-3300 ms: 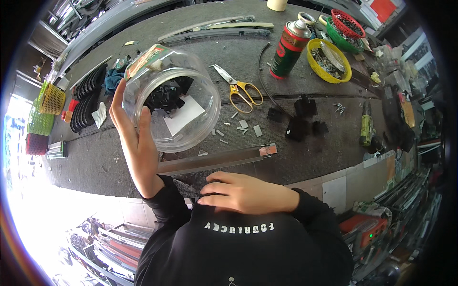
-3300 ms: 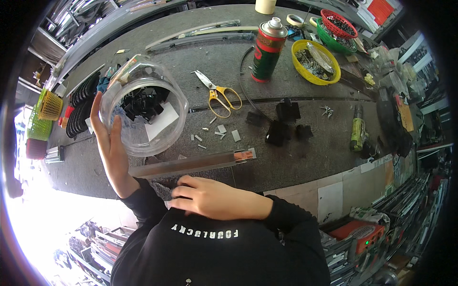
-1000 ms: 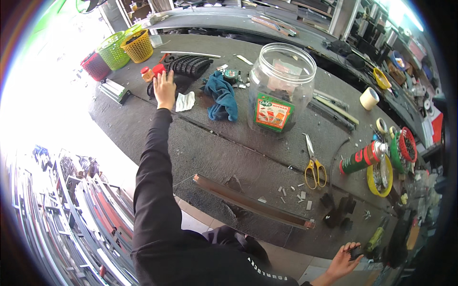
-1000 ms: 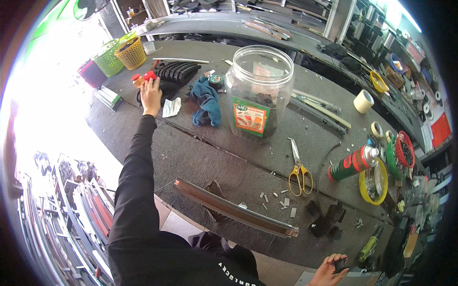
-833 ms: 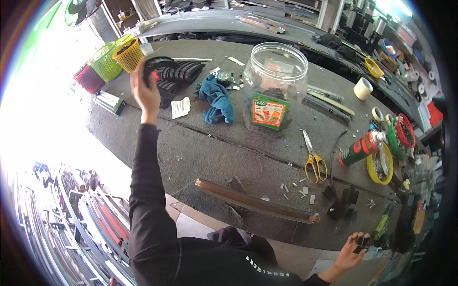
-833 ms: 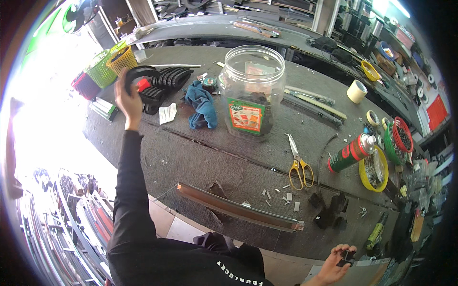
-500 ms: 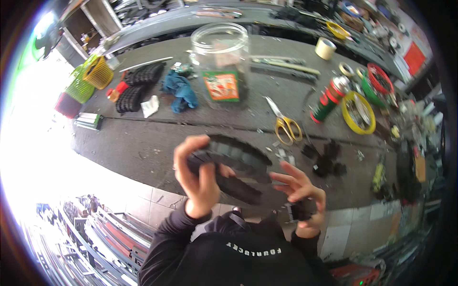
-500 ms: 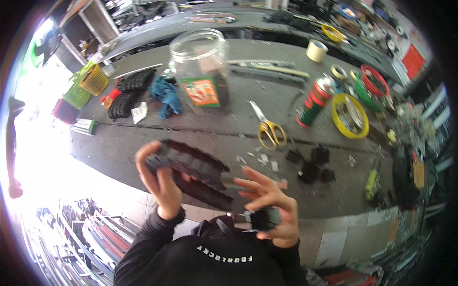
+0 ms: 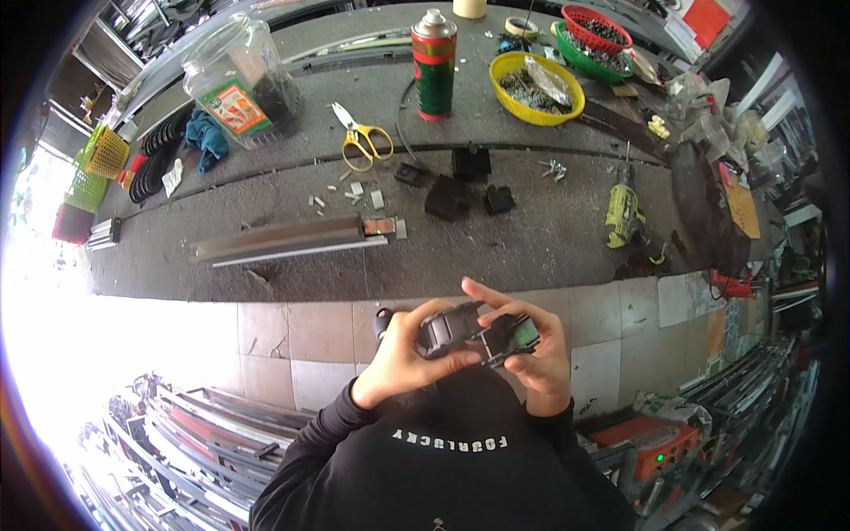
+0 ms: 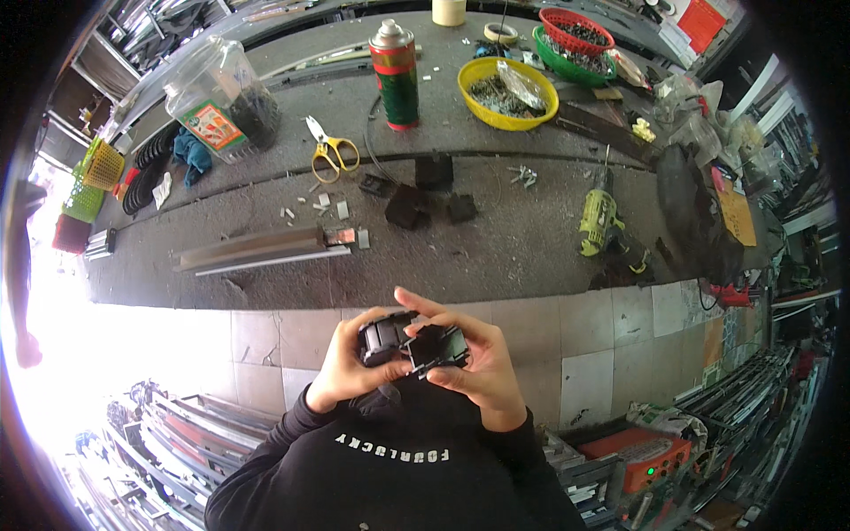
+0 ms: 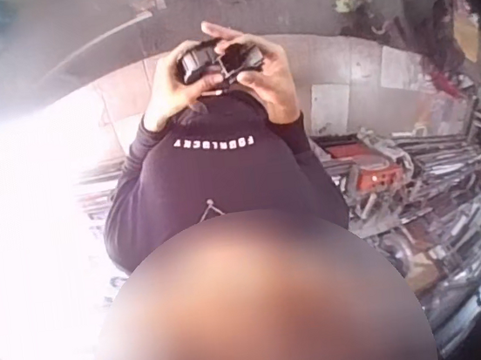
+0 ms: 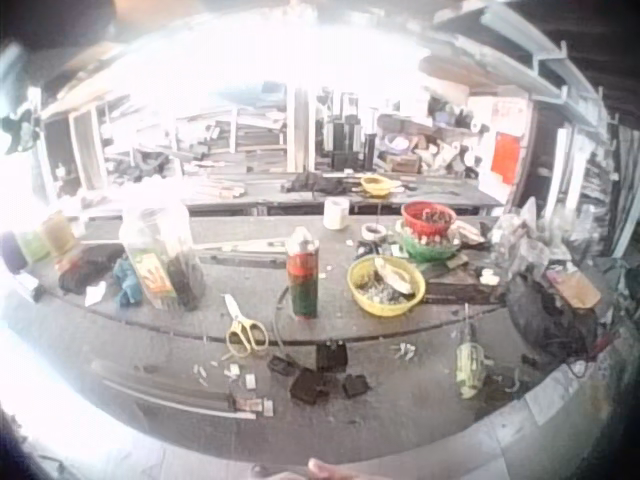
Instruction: The person assembles window frame components by inserting small plastic pieces into aluminum profiles, cutting a rubber seal with shears, and handling black plastic end caps. The person works at a cluttered workbench, using both hands to align and press parts into place.
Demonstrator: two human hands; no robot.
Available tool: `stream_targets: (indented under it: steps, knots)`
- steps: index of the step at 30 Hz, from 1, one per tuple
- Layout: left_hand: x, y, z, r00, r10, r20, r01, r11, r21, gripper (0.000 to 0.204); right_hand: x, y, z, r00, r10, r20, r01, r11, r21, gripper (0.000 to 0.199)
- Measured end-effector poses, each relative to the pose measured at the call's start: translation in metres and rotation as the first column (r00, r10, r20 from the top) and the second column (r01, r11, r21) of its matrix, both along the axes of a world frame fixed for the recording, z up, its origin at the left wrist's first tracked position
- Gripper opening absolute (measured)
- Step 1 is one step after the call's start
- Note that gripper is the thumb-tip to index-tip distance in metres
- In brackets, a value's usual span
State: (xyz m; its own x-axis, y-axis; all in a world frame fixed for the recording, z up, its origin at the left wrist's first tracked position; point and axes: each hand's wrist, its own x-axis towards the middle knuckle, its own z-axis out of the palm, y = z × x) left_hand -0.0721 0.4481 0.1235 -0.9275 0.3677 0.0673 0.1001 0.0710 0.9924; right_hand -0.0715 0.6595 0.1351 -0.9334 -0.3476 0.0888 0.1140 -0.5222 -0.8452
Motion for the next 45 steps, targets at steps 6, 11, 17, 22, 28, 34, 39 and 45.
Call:
stream_targets:
  steps: [6,11,17,22,28,34,39,45]
  knots:
    - [0.013,0.019,0.007,0.993,0.034,-0.116,-0.047,0.992,-0.117,0.037,0.003,0.039,0.0,0.999,0.052,-0.01,-0.052,0.996,0.066,0.065]
    - [0.012,0.023,0.011,0.988,0.119,-0.094,-0.126,0.989,-0.08,0.034,-0.001,0.048,0.0,0.985,-0.168,0.043,0.165,0.985,0.056,0.056]
    - [0.011,0.029,0.014,0.979,0.06,-0.196,-0.076,0.994,-0.075,0.037,0.0,0.039,-0.004,0.996,-0.072,0.059,0.068,0.995,0.068,0.067]
    - [0.015,0.035,0.017,0.994,0.005,-0.111,-0.019,0.992,-0.128,0.042,0.007,0.041,-0.007,0.999,-0.028,0.03,0.027,0.998,0.057,0.064]
    - [0.02,0.039,0.013,0.987,-0.043,-0.153,0.021,0.989,-0.144,0.043,0.015,0.047,-0.013,1.0,0.0,-0.015,0.002,0.994,0.107,0.062]
    - [0.026,0.035,0.013,0.993,-0.052,-0.106,0.044,0.997,-0.069,0.046,0.022,0.042,-0.018,0.994,-0.106,0.025,0.108,0.993,-0.056,0.051]
    - [0.029,0.036,0.017,0.993,-0.073,-0.098,0.063,0.992,-0.109,0.043,0.022,0.049,-0.016,0.992,-0.029,-0.125,0.033,0.999,0.029,0.053]
    - [0.035,0.041,0.019,0.997,-0.05,-0.052,0.04,0.983,-0.177,0.042,0.029,0.046,-0.016,0.991,0.078,-0.113,-0.097,0.98,-0.173,0.037]
